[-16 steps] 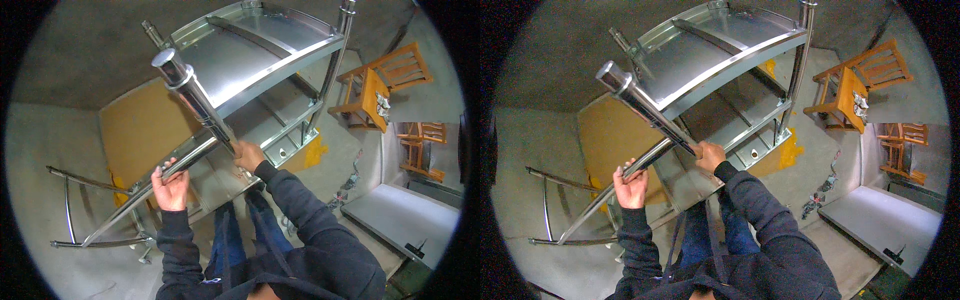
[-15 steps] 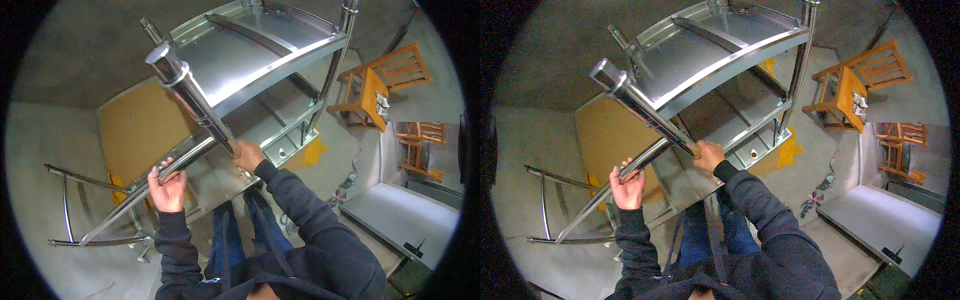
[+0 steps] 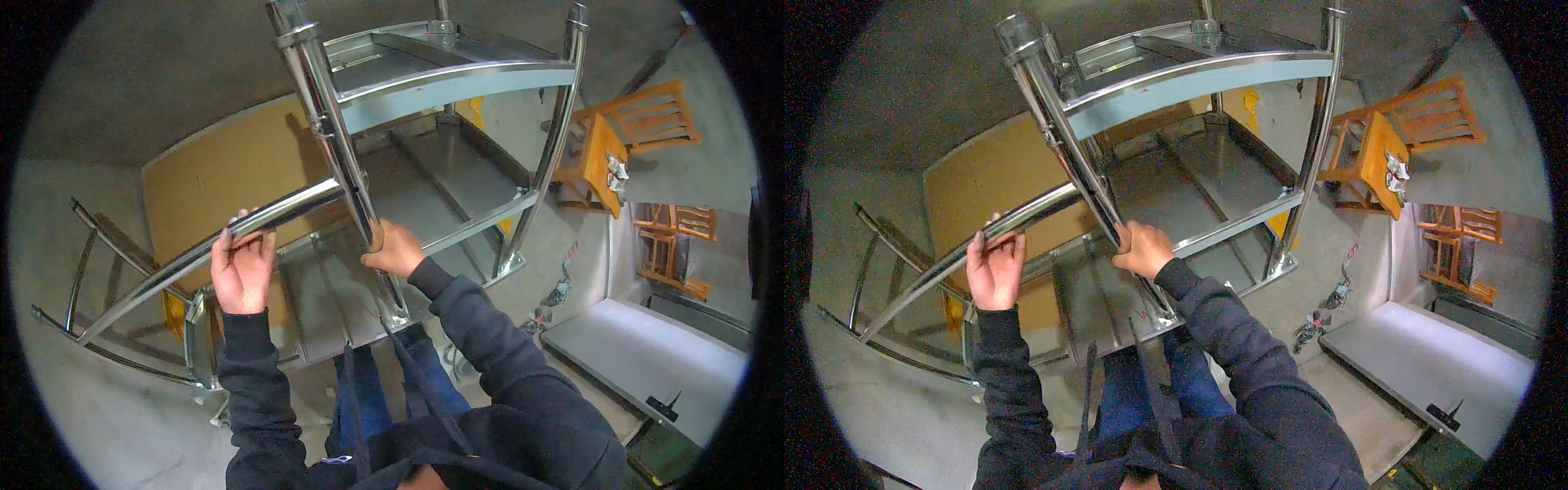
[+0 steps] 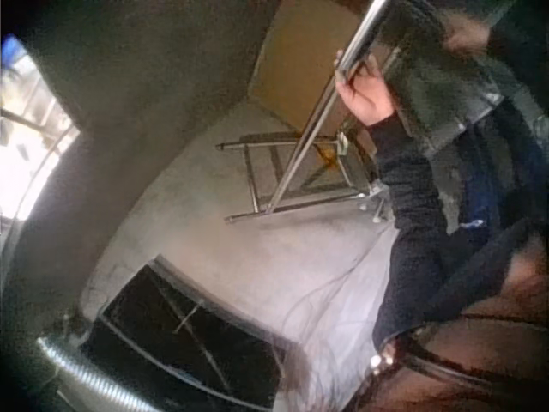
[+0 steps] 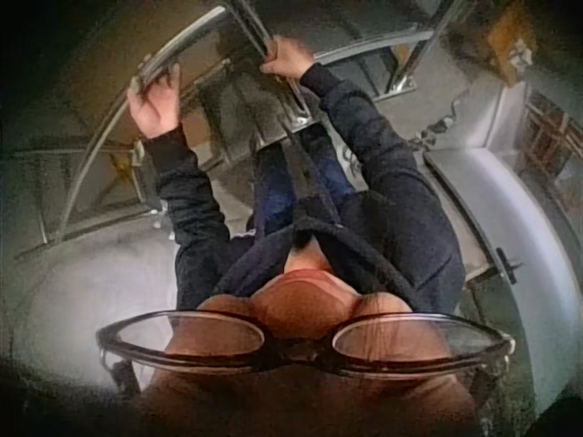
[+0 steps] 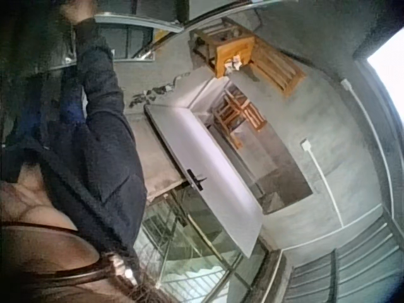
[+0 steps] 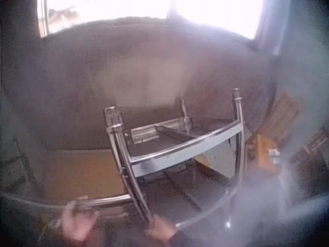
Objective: The person assembles a stainless steel frame by attaching a metal sheet to the structure. They align the sheet, secure it with fasteners, and remove protective film from the surface.
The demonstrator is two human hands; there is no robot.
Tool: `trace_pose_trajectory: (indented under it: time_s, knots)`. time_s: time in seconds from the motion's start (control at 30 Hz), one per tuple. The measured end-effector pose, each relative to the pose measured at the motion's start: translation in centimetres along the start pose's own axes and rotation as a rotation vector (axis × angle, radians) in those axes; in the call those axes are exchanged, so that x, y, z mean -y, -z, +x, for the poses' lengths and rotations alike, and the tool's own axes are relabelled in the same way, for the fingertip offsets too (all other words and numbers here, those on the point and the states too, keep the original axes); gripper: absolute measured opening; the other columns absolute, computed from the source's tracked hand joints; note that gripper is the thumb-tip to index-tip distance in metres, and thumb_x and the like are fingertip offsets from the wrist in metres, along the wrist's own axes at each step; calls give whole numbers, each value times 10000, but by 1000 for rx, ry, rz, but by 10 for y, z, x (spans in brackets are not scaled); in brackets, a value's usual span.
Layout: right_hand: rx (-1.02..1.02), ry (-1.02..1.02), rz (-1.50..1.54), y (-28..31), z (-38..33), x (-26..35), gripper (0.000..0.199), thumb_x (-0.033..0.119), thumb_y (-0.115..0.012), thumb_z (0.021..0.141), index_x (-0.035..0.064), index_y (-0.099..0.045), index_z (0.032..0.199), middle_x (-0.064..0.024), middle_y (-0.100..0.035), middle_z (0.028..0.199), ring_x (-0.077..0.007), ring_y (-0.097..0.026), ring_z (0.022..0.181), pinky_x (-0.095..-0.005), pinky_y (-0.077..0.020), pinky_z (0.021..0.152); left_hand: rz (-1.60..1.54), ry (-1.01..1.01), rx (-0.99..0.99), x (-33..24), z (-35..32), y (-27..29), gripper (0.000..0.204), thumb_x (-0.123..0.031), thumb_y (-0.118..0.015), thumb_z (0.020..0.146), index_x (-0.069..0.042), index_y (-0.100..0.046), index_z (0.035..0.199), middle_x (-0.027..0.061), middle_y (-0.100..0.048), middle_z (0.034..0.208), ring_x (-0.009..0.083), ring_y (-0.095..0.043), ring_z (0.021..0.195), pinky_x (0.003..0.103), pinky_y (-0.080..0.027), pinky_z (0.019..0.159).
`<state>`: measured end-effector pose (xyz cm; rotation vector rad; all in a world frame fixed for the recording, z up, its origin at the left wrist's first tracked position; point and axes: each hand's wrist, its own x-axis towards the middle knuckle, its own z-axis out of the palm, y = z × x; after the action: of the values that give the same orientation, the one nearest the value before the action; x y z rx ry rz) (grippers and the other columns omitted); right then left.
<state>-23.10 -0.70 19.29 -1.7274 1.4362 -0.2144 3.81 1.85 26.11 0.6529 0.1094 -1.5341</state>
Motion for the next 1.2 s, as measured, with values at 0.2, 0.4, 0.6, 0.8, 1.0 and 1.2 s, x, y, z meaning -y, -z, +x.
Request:
trace_pose_trajectory:
  time_s: [0.2, 0.4, 0.6, 0.8, 1.0, 1.2]
  knots:
    - [32, -97, 178, 19, -4, 11, 347, 249, -727, 591, 38, -506, 754, -116, -579, 661, -310, -580, 660, -415, -452, 621, 887, -353, -440, -1, -53, 90, 284, -135, -533, 847, -19, -511, 1106, 100, -543, 1134, 218, -508, 1059, 395, -422, 907]
    - [-43, 48, 5, 15, -6, 7, 423, 301, -747, 613, 35, -528, 859, -128, -571, 798, -312, -546, 809, -401, -432, 696, 1426, -371, -1104, -16, -178, 304, 368, -43, -585, 760, 46, -473, 1099, 150, -548, 1066, 221, -546, 930, 339, -459, 812]
    - [-480, 91, 231, 19, -74, -38, 301, 53, -703, 705, 13, -525, 944, -79, -535, 890, -176, -514, 793, -282, -435, 733, 1610, -32, -1417, -6, -246, 388, 535, -186, -709, 674, 73, -485, 1086, 219, -561, 1034, 325, -545, 980, 389, -428, 857]
    - [-110, -249, 209, -80, -139, -158, 622, 177, -748, 656, 13, -471, 1188, -118, -510, 1097, -228, -508, 997, -341, -434, 808, 1650, -2, -1377, -4, -249, 414, 625, -276, -729, 649, 85, -491, 1102, 237, -541, 1079, 359, -531, 993, 406, -417, 865]
    - [23, -296, 442, -138, -99, -171, 479, 226, -783, 627, -38, -558, 958, -112, -602, 904, -177, -555, 848, -332, -442, 731, 2075, 320, -705, 54, -183, 349, 642, -369, -709, 635, -6, -493, 1119, 219, -538, 1082, 368, -502, 1038, 424, -414, 879]
    - [10, -211, 582, -114, -67, -135, 364, 270, -781, 626, 31, -507, 607, -37, -552, 650, -103, -502, 601, -289, -430, 591, 2483, 605, -94, 85, -191, 362, 627, -302, -728, 591, -106, -494, 1138, 159, -515, 1072, 342, -514, 1017, 439, -418, 864]
